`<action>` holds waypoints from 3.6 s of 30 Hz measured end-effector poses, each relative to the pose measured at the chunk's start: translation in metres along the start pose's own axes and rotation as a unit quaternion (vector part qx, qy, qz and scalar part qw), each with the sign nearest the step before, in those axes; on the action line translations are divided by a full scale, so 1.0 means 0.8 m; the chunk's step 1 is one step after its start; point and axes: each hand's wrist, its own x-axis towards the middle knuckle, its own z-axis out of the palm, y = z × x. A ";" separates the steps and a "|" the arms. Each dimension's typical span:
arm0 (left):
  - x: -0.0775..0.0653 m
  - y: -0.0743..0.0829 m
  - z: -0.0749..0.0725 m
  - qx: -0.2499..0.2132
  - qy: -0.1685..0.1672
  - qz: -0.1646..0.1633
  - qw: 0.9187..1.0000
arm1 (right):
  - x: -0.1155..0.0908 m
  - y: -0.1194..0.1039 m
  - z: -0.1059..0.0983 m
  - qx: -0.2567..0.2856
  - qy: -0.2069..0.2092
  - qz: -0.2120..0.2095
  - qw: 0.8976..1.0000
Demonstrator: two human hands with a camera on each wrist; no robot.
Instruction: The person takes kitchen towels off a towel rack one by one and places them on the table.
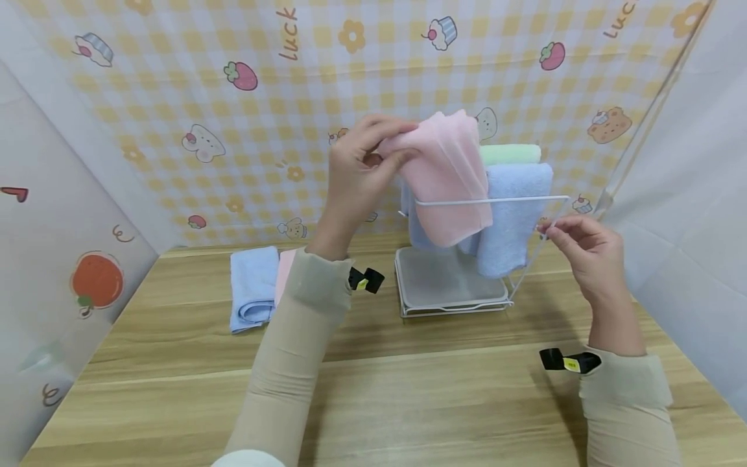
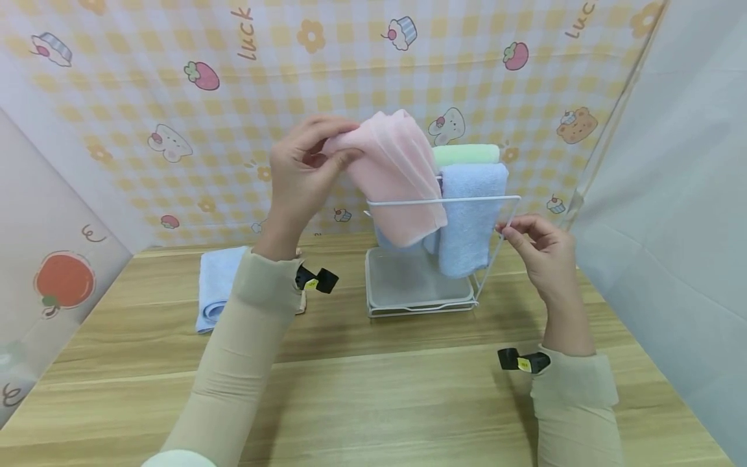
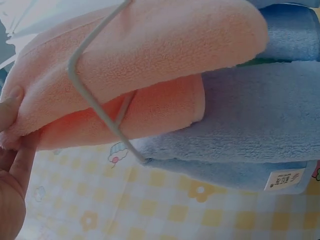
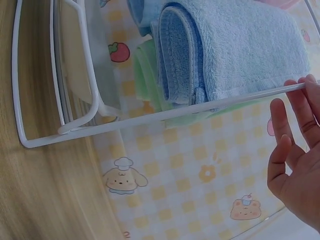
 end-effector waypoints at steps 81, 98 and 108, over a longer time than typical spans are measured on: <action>-0.102 -0.032 -0.125 -0.036 0.172 -0.141 0.974 | -0.003 0.003 0.005 0.018 0.039 0.014 0.999; -0.123 -0.015 -0.144 0.030 -0.062 -0.277 0.958 | -0.002 0.003 0.004 0.010 0.041 0.018 0.999; -0.131 -0.023 -0.142 0.052 -0.162 -0.393 0.903 | -0.001 0.003 0.006 0.018 0.037 0.010 0.999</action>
